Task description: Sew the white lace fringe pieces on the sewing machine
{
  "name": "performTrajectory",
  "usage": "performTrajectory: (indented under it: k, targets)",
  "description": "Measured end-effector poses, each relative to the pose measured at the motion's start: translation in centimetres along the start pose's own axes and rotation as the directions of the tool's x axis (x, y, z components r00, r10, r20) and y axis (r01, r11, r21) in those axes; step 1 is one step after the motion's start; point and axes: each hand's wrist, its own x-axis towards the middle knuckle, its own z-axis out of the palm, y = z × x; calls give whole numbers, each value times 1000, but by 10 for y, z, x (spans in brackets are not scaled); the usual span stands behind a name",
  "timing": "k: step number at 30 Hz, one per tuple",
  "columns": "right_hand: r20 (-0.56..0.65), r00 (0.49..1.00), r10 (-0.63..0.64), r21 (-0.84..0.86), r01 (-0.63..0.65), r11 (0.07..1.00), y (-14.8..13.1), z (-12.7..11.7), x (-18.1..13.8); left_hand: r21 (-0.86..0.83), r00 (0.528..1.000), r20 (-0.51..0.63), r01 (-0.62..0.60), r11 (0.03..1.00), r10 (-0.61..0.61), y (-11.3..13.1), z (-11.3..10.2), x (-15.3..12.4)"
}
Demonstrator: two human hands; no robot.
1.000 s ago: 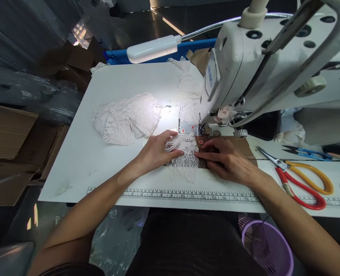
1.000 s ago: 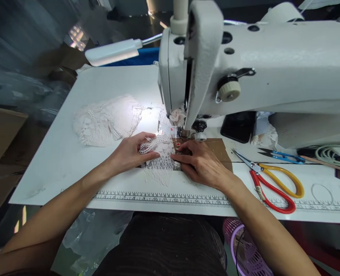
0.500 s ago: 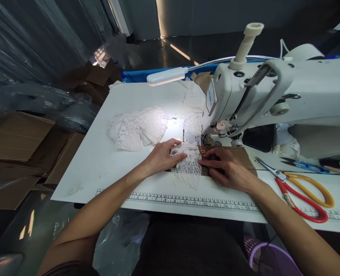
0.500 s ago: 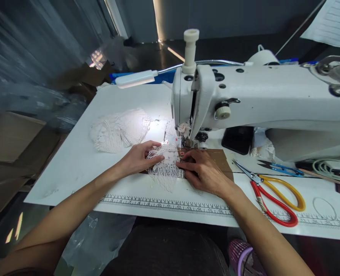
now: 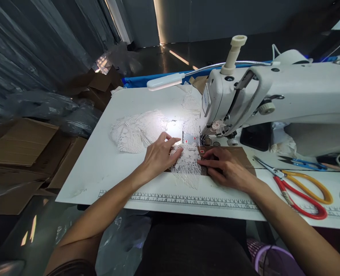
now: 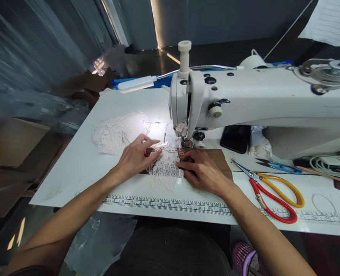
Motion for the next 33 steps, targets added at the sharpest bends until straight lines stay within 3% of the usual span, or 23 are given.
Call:
performTrajectory:
  k: [2,5,7,10,15,20,23,25,29,31,33]
  targets:
    - [-4,1000,2,4,-2,1000,0,1,0,211,958,-111,-236,948,263,1,6,5]
    - [-8,1000,5,12,-5,1000,0,1,0,316,770,-12,-602,733,638,5,16,15]
    - [-8,1000,5,11,-5,1000,0,0,1,299,691,55,-700,649,720,8,22,21]
    - [-3,1000,4,5,-4,1000,-1,-1,1,294,674,118,-725,623,729,7,27,26]
    - [-10,1000,17,-1,-17,1000,-2,0,1,288,714,43,-679,675,699,-5,24,20]
    - [-9,1000,28,11,-28,1000,-2,0,0,146,837,-82,-527,837,541,-13,16,13]
    - [-22,999,26,8,-25,1000,-2,1,1,-31,933,-10,-359,933,359,-14,17,22]
    - [-24,999,22,7,-21,1000,-3,2,1,-118,967,68,-235,965,244,-14,19,33]
    - [-23,999,43,54,-42,998,-3,1,1,-202,980,163,-83,976,117,-13,22,46]
    - [-26,995,100,151,-95,984,-2,-3,3,-212,974,166,-117,970,154,-12,21,45]
    - [8,980,201,294,-194,936,0,-10,8,-261,947,164,-228,938,276,-11,18,40]
